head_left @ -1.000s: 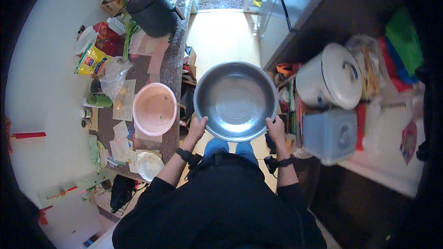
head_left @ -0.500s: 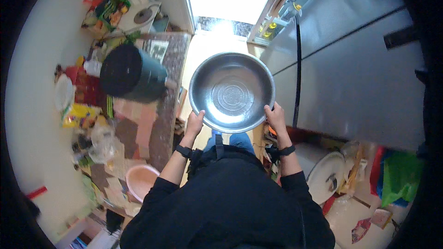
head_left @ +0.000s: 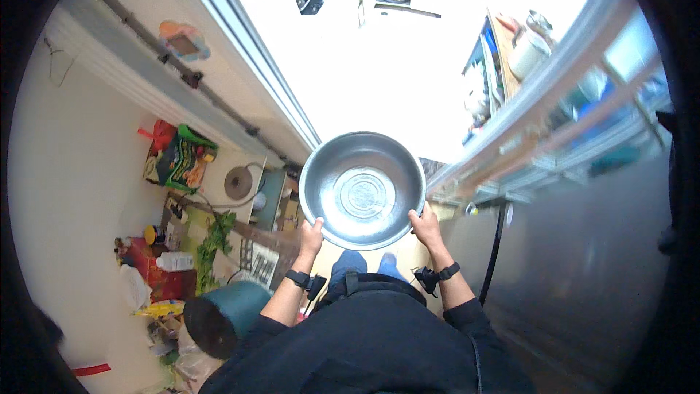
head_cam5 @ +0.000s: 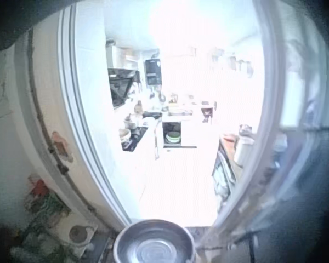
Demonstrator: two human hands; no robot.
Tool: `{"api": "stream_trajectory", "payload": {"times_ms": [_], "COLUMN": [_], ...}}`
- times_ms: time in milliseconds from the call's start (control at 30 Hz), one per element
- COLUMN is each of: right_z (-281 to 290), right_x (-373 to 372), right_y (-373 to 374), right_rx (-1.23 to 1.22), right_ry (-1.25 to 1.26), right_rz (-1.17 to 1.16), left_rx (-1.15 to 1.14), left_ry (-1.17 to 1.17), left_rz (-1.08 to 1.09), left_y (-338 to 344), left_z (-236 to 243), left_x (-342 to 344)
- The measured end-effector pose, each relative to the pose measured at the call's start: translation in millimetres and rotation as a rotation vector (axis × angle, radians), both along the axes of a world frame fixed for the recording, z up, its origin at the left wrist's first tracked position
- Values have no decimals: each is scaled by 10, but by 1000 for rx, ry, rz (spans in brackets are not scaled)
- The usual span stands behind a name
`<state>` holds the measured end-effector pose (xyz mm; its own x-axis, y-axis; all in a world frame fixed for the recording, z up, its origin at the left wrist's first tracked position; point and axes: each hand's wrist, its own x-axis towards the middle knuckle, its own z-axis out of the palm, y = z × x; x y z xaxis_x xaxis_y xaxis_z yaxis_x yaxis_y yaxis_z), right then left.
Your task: The person sits on the floor and handles items in a bucket, then walks to the kitchen to retrieve a metal bowl and a pot lid. They remove the stove grate and burner cap, retrieve a screwdriver from a blue tray, and use it to unscrew a component of the gas stove burner.
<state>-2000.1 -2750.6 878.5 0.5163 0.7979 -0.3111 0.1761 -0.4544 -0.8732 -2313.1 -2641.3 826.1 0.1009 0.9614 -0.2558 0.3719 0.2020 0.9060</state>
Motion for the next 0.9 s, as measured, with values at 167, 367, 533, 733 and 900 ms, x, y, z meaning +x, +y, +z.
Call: {"api": "stream_trajectory", "payload": {"times_ms": [167,367,533,733,900], "right_z": [38,106,315,82,159], "right_x": [963,2026,2992,4489,5419], "right_y": [1769,3562,4536,6132,7565], "right_rx": [86,21,121,75,87], "right_ry": [-322,-290,-193,-70,-32], "right_rz": [26,-182,-355,-333,-219], "left_rx": [90,-19,-61,-32,-68], "left_ry": [-146,-85,-89,-41,65], "left_rz": [44,-211,-353,-411,-278], "left_y": [1593,4064,5500,7086,8180], "left_z": [-115,-23,315,251,471], "left_x": [1017,2353,3676,5077,5821]}}
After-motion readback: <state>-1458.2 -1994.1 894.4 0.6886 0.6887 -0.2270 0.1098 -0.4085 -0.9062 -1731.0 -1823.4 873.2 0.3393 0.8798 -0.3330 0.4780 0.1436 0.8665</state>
